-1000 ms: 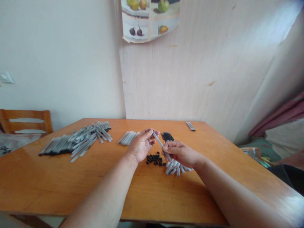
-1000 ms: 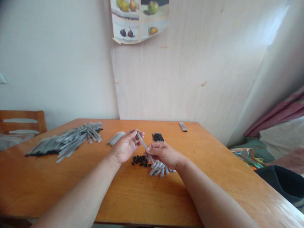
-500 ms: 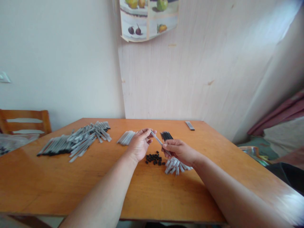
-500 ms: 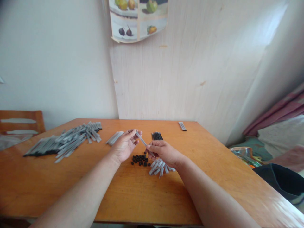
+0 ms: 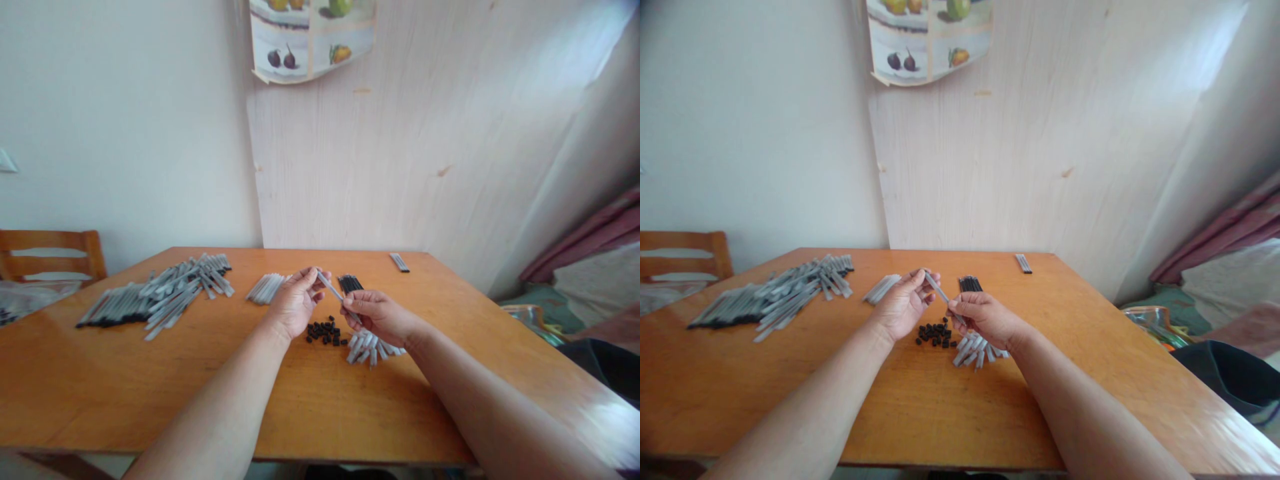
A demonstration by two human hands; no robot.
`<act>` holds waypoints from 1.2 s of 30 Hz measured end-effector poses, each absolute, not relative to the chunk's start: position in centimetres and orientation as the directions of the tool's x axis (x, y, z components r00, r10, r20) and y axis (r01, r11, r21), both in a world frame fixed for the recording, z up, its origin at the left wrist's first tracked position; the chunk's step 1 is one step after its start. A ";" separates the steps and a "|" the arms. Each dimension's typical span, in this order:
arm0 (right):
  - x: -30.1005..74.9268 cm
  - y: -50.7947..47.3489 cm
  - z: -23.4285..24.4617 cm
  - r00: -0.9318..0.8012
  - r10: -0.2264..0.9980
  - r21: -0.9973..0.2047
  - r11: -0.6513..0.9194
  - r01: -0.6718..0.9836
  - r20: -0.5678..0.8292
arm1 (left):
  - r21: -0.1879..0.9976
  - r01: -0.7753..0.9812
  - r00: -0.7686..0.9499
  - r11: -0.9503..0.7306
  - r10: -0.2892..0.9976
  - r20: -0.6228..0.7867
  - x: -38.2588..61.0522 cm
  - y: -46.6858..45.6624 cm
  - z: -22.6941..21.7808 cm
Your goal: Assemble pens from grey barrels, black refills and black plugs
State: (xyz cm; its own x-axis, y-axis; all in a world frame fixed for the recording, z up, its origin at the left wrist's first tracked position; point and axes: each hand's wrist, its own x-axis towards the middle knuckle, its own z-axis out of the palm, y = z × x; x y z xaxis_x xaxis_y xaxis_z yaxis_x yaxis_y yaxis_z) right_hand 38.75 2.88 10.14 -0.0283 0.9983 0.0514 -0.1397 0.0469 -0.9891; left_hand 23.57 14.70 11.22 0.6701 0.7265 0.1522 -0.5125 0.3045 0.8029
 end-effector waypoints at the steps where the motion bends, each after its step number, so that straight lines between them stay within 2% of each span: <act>1: 38.8 2.9 10.1 -0.017 0.998 -0.989 0.058 -0.134 0.060 | 0.809 -0.503 0.668 0.305 0.731 0.140 23.6 14.7 11.2; 7: 38.8 3.2 10.0 0.042 0.990 -0.986 0.140 -0.096 0.136 | 0.852 -0.447 0.714 0.273 0.682 0.157 23.7 14.3 11.1; 13: 38.9 3.2 10.0 0.079 0.985 -0.988 0.153 -0.029 0.151 | 0.935 -0.334 0.764 0.121 0.616 0.193 23.8 13.5 10.9; 16: 38.9 3.0 10.4 0.078 0.984 -0.986 0.156 0.055 0.160 | 0.952 -0.296 0.758 0.082 0.626 0.182 24.0 13.5 10.5; 19: 39.5 2.6 10.8 0.126 0.984 -0.967 0.098 0.234 0.130 | 0.936 -0.335 0.717 0.109 0.674 0.178 24.1 13.8 10.3; 21: 40.4 2.4 10.9 0.153 0.980 -0.902 0.048 0.428 0.125 | 0.924 -0.357 0.683 0.135 0.712 0.159 24.1 14.1 10.3; 23: 41.5 2.1 10.9 0.115 0.984 -0.767 0.030 0.640 0.134 | 0.921 -0.360 0.662 0.148 0.736 0.141 24.1 14.4 10.2; 25: 42.5 1.7 11.0 0.092 0.992 -0.663 -0.008 0.749 0.091 | 0.922 -0.355 0.653 0.152 0.746 0.129 24.0 14.5 10.2; 30: 43.6 0.9 11.3 0.093 0.993 -0.521 -0.120 0.845 -0.079 | 0.927 -0.340 0.636 0.159 0.765 0.102 24.0 14.6 10.1; 36: 43.5 1.1 11.1 0.113 0.989 -0.467 -0.144 0.872 -0.093 | 0.933 -0.324 0.630 0.157 0.772 0.088 24.1 14.5 10.2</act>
State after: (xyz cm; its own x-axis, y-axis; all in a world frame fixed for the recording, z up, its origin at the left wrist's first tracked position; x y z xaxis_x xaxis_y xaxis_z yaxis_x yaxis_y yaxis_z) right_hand 43.55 1.07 11.10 0.1128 0.9892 -0.0933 0.8724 -0.1436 -0.4672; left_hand 24.10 14.52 10.21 0.6300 0.7715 0.0884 -0.3237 0.1574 0.9330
